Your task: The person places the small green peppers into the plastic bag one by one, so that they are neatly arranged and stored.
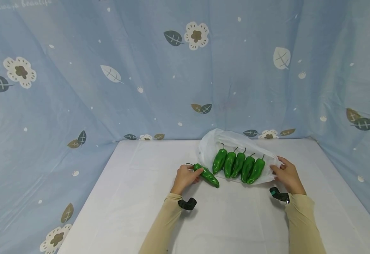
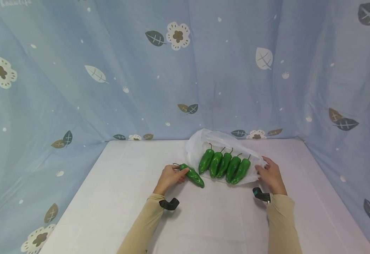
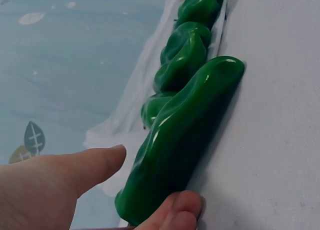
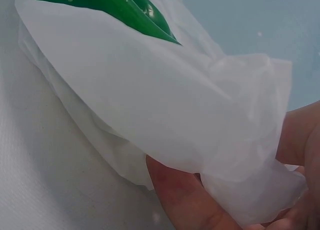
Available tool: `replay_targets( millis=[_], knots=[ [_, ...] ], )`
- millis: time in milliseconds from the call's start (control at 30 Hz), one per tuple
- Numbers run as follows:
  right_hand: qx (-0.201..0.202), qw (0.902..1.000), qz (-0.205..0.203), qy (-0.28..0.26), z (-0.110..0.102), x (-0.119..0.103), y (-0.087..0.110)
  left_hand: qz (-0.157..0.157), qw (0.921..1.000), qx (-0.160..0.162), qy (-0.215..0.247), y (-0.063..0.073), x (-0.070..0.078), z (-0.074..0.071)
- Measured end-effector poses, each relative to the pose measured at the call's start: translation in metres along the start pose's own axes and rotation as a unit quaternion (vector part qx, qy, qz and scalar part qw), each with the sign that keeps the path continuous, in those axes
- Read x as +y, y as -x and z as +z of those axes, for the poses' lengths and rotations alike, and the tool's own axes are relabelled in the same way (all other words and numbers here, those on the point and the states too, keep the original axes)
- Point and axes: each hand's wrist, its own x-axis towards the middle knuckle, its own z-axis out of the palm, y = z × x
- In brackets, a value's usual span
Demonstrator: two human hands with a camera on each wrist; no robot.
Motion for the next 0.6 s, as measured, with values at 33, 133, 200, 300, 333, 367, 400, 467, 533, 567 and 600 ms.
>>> replay_targets(
  millis=[33, 133, 200, 300, 333, 367, 400, 467, 533, 567, 600],
  knots=[
    [0.0, 1.0, 0.0, -0.001, 0.0, 0.0005, -0.0001, -0.003, 1.0, 0.0, -0.001, -0.0003, 0.0007, 0.0005],
    [0.002, 1.0, 0.002, -0.003, 0.0006, 0.0015, -0.0005, -0.012, 0.9999, -0.001, -0.006, -0.0015, 0.0031, 0.0026],
    [0.002, 1.0, 0.004, -0.004, 0.0009, 0.0019, -0.0008, -0.014, 0.9998, 0.0, -0.014, -0.0027, 0.0041, 0.0042],
    [0.001, 1.0, 0.006, -0.003, 0.0011, 0.0019, -0.0008, -0.014, 0.9996, -0.001, -0.027, -0.0043, 0.0053, 0.0063],
    [0.0, 1.0, 0.006, -0.002, 0.001, 0.0017, -0.0008, -0.013, 0.9995, -0.001, -0.03, -0.0046, 0.0057, 0.0068],
    [0.0, 1.0, 0.006, -0.003, 0.0008, 0.0014, -0.0007, -0.012, 0.9994, -0.001, -0.034, -0.005, 0.0063, 0.0073],
    [0.001, 1.0, 0.006, -0.002, 0.0007, 0.0011, -0.0006, -0.011, 0.9993, -0.001, -0.036, -0.0052, 0.007, 0.0076],
    [0.003, 1.0, 0.006, 0.001, 0.0004, 0.0007, -0.0004, -0.009, 0.9992, -0.001, -0.04, -0.0056, 0.0078, 0.0084],
    [0.004, 1.0, 0.007, 0.001, 0.0003, 0.0001, -0.0003, -0.006, 0.999, 0.0, -0.044, -0.006, 0.0084, 0.0088],
    [0.004, 1.0, 0.008, 0.002, 0.0003, -0.0002, -0.0002, -0.005, 0.9989, 0.0, -0.046, -0.0062, 0.0085, 0.0091],
    [0.004, 1.0, 0.008, 0.002, 0.0003, -0.0003, -0.0002, -0.004, 0.9988, 0.0, -0.048, -0.0064, 0.0085, 0.0094]
  ],
)
